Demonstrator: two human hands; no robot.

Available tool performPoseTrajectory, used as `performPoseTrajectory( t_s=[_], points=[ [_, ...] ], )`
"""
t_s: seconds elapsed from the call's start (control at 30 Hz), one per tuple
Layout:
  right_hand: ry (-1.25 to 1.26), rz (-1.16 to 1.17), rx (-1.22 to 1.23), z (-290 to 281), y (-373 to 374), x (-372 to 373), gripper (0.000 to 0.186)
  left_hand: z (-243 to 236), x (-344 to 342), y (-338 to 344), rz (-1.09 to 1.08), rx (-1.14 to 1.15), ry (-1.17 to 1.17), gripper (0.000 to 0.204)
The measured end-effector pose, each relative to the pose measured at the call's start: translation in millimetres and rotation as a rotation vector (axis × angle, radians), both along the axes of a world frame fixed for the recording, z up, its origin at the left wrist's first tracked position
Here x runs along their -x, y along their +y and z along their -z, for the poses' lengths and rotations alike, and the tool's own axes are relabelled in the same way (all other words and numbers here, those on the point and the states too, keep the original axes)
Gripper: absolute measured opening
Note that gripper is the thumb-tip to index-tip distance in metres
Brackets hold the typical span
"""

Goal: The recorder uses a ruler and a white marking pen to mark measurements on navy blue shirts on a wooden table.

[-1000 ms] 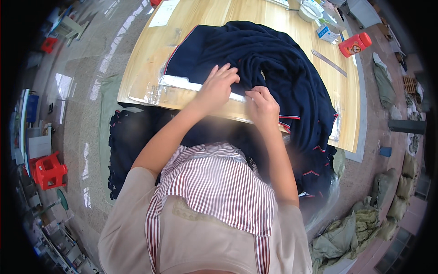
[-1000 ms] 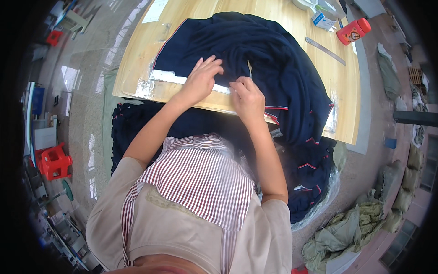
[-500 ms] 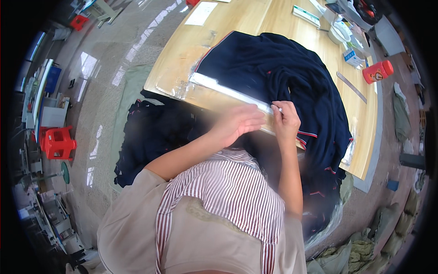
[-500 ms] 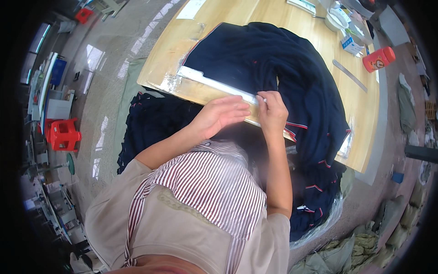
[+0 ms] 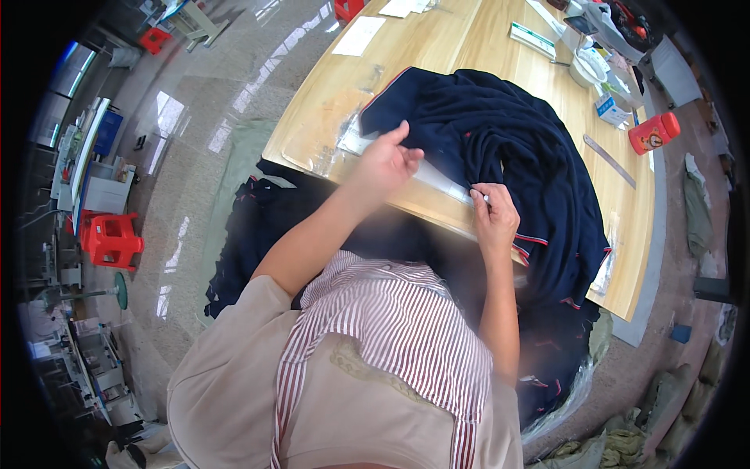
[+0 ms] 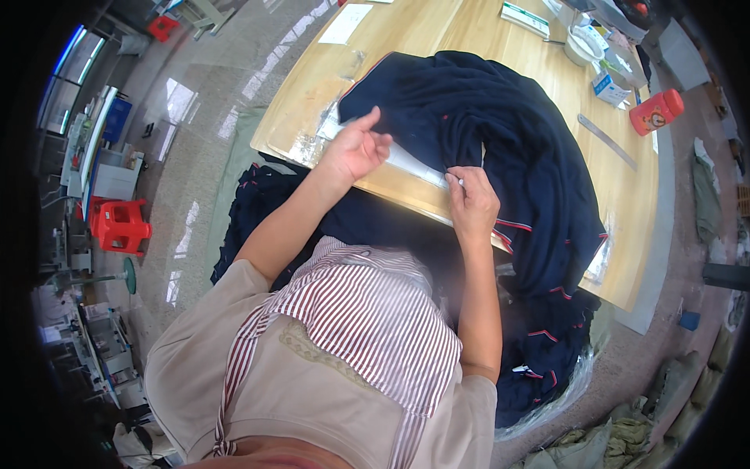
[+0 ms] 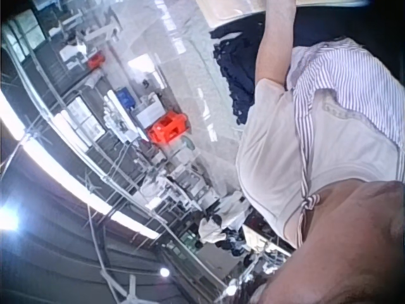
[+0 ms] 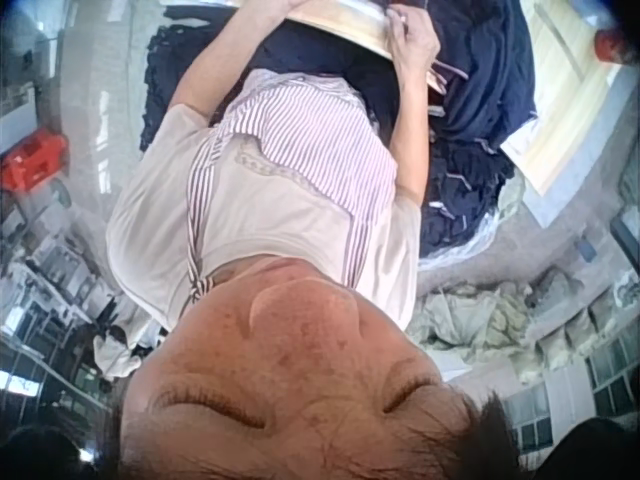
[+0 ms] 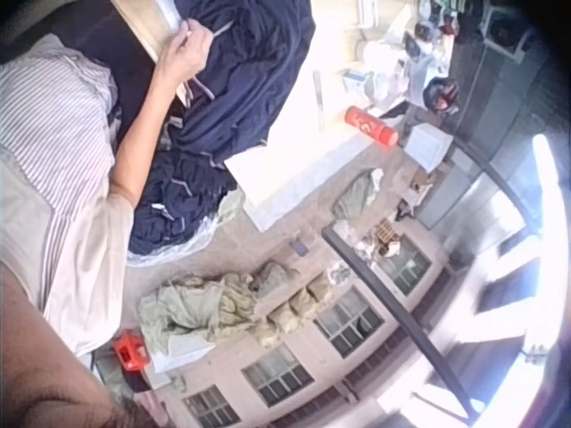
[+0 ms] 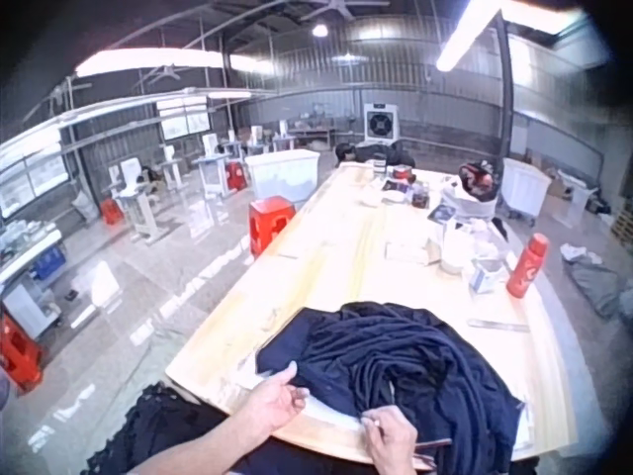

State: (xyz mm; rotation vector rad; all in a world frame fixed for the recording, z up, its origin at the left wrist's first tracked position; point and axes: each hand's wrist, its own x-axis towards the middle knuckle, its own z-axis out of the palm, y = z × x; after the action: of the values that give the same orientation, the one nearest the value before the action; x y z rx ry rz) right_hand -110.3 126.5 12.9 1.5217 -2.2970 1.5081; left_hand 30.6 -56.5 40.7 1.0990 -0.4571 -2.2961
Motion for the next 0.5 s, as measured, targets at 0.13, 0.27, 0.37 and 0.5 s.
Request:
performPoseTrajectory(
  t_s=[0.13, 0.27, 0.37, 0.5],
  points=[
    [-0.043, 0.003, 0.002, 0, 2, 1, 0.006, -21, -8, -23, 0.231, 0.474, -0.042, 0.028],
    [-0.038, -0.01, 0.019, 0, 2, 1, 0.007, -20, -21, -48, 0.163, 0.943, -0.417, 0.03],
    [-0.013, -0.018, 0.019, -2, 1, 2, 0.007, -4, -35, -70, 0.327, 1.117, -0.612, 0.027],
    [0.002, -0.023, 0.016, 0, 2, 3, 0.007, 2, -48, -71, 0.411, 0.913, -0.533, 0.026]
  ],
)
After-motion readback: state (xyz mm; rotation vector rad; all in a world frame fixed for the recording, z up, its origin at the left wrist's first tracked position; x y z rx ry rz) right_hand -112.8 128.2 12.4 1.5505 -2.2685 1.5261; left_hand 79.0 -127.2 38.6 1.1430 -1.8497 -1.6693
